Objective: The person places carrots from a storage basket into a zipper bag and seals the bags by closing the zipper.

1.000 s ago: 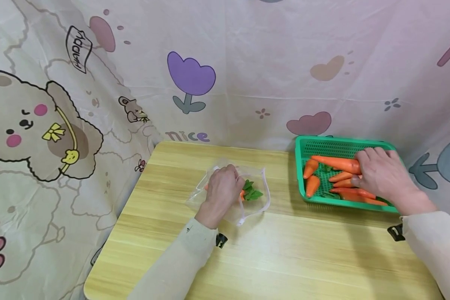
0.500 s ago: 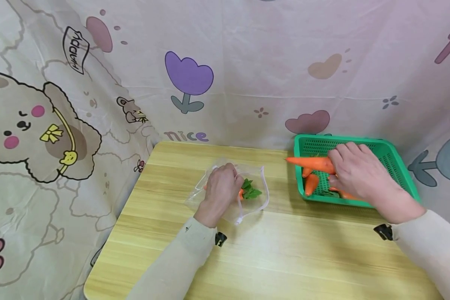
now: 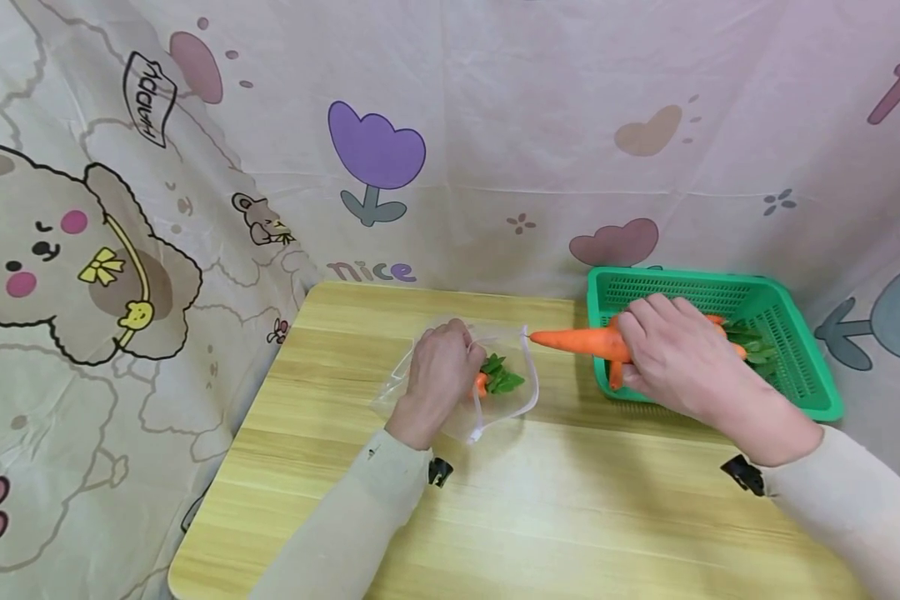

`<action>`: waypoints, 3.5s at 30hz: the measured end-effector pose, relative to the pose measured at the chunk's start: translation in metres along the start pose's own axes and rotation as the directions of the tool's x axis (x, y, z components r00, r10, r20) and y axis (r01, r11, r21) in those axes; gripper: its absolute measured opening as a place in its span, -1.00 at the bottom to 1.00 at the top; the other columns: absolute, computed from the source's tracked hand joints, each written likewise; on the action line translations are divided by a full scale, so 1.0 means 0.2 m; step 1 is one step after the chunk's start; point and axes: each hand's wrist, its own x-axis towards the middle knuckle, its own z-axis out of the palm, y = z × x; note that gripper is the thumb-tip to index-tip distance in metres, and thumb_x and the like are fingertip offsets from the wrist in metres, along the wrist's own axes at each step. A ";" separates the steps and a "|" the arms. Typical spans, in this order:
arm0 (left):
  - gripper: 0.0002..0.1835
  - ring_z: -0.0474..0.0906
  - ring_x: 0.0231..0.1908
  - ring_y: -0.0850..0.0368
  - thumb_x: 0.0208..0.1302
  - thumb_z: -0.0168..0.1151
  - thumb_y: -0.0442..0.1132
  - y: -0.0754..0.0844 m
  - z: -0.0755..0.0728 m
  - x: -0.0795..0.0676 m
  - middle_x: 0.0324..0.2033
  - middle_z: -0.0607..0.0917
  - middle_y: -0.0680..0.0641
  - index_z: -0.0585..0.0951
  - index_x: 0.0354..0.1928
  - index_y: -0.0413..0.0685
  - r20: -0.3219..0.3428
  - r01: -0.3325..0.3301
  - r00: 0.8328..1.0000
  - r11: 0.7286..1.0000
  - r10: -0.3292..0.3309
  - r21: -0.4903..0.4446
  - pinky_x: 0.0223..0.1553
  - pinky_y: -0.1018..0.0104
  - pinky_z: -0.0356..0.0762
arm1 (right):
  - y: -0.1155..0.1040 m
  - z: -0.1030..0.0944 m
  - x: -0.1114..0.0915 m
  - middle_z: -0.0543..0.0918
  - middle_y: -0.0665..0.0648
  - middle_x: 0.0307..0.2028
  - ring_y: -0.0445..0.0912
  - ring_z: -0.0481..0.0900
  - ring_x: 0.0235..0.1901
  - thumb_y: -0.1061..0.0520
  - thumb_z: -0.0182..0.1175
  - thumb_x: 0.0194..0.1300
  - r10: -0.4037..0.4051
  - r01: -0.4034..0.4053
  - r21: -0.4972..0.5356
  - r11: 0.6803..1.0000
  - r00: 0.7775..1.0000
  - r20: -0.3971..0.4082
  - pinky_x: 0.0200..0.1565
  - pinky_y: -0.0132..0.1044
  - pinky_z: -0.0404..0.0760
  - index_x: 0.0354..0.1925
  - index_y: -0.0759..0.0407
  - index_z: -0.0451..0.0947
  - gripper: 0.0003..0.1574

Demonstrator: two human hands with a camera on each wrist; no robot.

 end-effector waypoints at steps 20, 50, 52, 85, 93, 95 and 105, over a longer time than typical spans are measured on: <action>-0.93 0.47 -0.39 0.00 0.28 0.17 -0.28 0.06 -0.02 0.02 -0.51 0.54 -0.01 0.51 -0.37 -0.06 0.011 0.018 1.000 0.999 -0.018 -0.028 -0.28 0.22 0.42 | -0.26 0.15 0.16 0.40 0.12 -0.40 0.08 0.36 -0.35 0.13 0.23 -0.05 -0.062 0.063 -0.005 0.998 0.993 0.100 -0.30 -0.14 0.31 -0.28 0.23 0.40 -0.66; -0.86 0.50 -0.43 0.01 0.37 0.18 -0.26 0.13 0.00 0.01 -0.52 0.53 -0.01 0.50 -0.37 -0.08 -0.011 -0.014 1.000 1.000 0.014 0.012 -0.30 0.21 0.46 | -0.48 0.36 0.27 0.55 0.03 -0.39 -0.02 0.50 -0.37 -0.14 0.51 0.03 -0.084 0.071 0.094 0.993 0.986 0.145 -0.31 -0.19 0.39 -0.22 0.13 0.53 -0.47; -0.87 0.51 -0.42 0.01 0.36 0.19 -0.26 0.13 0.00 0.01 -0.52 0.53 -0.01 0.50 -0.37 -0.08 -0.015 -0.015 1.000 1.000 0.015 0.010 -0.29 0.20 0.48 | -0.49 0.36 0.27 0.55 0.01 -0.42 -0.04 0.52 -0.39 -0.18 0.54 0.05 -0.069 0.049 0.139 0.989 0.987 0.145 -0.31 -0.18 0.44 -0.19 0.13 0.54 -0.44; -0.85 0.48 -0.44 0.02 0.39 0.12 -0.24 0.10 -0.07 -0.02 -0.50 0.52 -0.03 0.47 -0.38 -0.06 -0.031 0.101 0.994 0.992 -0.104 -0.071 -0.34 0.20 0.43 | -0.54 0.53 -0.01 0.33 0.01 -0.68 -0.09 0.35 -0.70 0.09 0.39 0.30 0.423 -0.507 0.234 0.829 0.844 0.330 -0.66 -0.21 0.37 -0.57 0.12 0.35 -0.54; -0.88 0.49 -0.42 0.01 0.35 0.13 -0.27 0.09 -0.08 -0.03 -0.50 0.52 -0.03 0.48 -0.38 -0.08 -0.067 0.094 0.993 0.993 -0.099 -0.071 -0.30 0.17 0.46 | -0.62 0.56 -0.01 0.44 0.02 -0.66 -0.10 0.38 -0.67 0.02 0.18 0.46 0.476 -0.685 0.345 0.641 0.708 0.522 -0.62 -0.21 0.39 -0.54 0.09 0.45 -0.60; -0.88 0.51 -0.42 0.02 0.37 0.14 -0.26 0.09 -0.08 -0.03 -0.49 0.54 -0.03 0.50 -0.36 -0.09 -0.073 0.087 0.993 0.994 -0.092 -0.073 -0.31 0.16 0.49 | -0.63 0.57 -0.01 0.50 0.03 -0.63 -0.09 0.43 -0.65 0.06 0.24 0.41 0.479 -0.703 0.329 0.631 0.686 0.547 -0.60 -0.19 0.45 -0.49 0.11 0.51 -0.69; -0.85 0.56 -0.50 0.02 0.35 0.29 -0.23 0.11 0.02 -0.07 -0.53 0.59 -0.04 0.56 -0.33 -0.15 0.065 -0.174 0.984 0.959 0.163 0.225 -0.48 0.15 0.57 | -0.54 0.54 0.07 0.47 0.03 -0.62 -0.07 0.42 -0.61 0.16 0.16 0.32 0.594 -0.750 0.401 0.526 0.662 0.458 -0.56 -0.22 0.35 -0.46 0.09 0.46 -0.82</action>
